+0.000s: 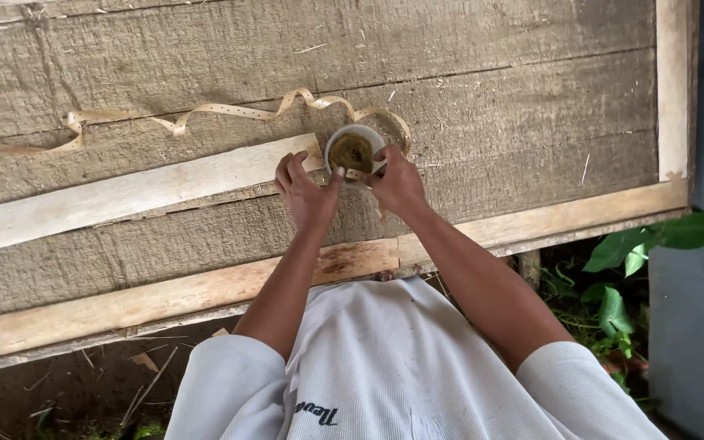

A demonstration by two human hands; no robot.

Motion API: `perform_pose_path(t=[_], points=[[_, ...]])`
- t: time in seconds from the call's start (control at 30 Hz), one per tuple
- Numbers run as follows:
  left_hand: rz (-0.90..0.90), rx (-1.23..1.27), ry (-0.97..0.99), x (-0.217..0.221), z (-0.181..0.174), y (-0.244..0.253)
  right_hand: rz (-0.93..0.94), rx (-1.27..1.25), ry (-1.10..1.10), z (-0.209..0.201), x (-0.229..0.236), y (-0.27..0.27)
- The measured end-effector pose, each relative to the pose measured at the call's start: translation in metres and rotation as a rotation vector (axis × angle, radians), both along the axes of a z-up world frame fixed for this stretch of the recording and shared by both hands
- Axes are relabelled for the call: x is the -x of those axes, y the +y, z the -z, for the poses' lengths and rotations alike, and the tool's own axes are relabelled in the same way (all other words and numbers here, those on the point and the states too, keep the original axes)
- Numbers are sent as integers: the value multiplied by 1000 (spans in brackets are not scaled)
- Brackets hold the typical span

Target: Applying glue to a thin wood strip and attaching it to a larger wooden board, followed by trimming with a utility knife.

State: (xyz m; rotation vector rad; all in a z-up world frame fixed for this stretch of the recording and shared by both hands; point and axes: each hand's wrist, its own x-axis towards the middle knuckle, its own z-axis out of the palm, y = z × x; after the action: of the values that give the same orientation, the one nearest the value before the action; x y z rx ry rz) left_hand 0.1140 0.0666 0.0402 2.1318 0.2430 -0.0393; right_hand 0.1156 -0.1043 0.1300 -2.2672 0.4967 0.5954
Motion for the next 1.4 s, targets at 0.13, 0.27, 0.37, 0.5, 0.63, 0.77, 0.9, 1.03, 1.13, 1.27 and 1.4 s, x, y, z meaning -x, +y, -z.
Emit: perform_pose_path(t=[0.13,0.27,0.37,0.5,0.63,0.77,0.9,1.03,1.13,1.27,1.4], points=[[-6,44,124,-6,-4,-6,-20,72,26,19,-14,5],[-65,-26,220,-11,4,-15,-45,174,69,23,-21,14],[-78,-89,241,-13,2,-22,-52,189,69,20,-24,18],[-87,-183,276,-12,8,-30,-71,232,56,38,-25,14],[-82,-189,284,-12,9,-32,-61,199,47,47,-26,10],[-87,-201,260,-12,13,-35,-80,160,15,47,-25,2],[-95,-210,253,-12,17,-39,-91,221,38,38,-25,-3],[-92,-188,273,-10,9,-41,-70,215,49,37,-25,-1],[-97,-215,277,-7,23,-42,-73,262,52,47,-24,1],[-122,-218,323,-11,26,-45,-106,272,55,48,-25,2],[-141,-180,408,-14,10,-43,-113,258,41,47,-22,0]])
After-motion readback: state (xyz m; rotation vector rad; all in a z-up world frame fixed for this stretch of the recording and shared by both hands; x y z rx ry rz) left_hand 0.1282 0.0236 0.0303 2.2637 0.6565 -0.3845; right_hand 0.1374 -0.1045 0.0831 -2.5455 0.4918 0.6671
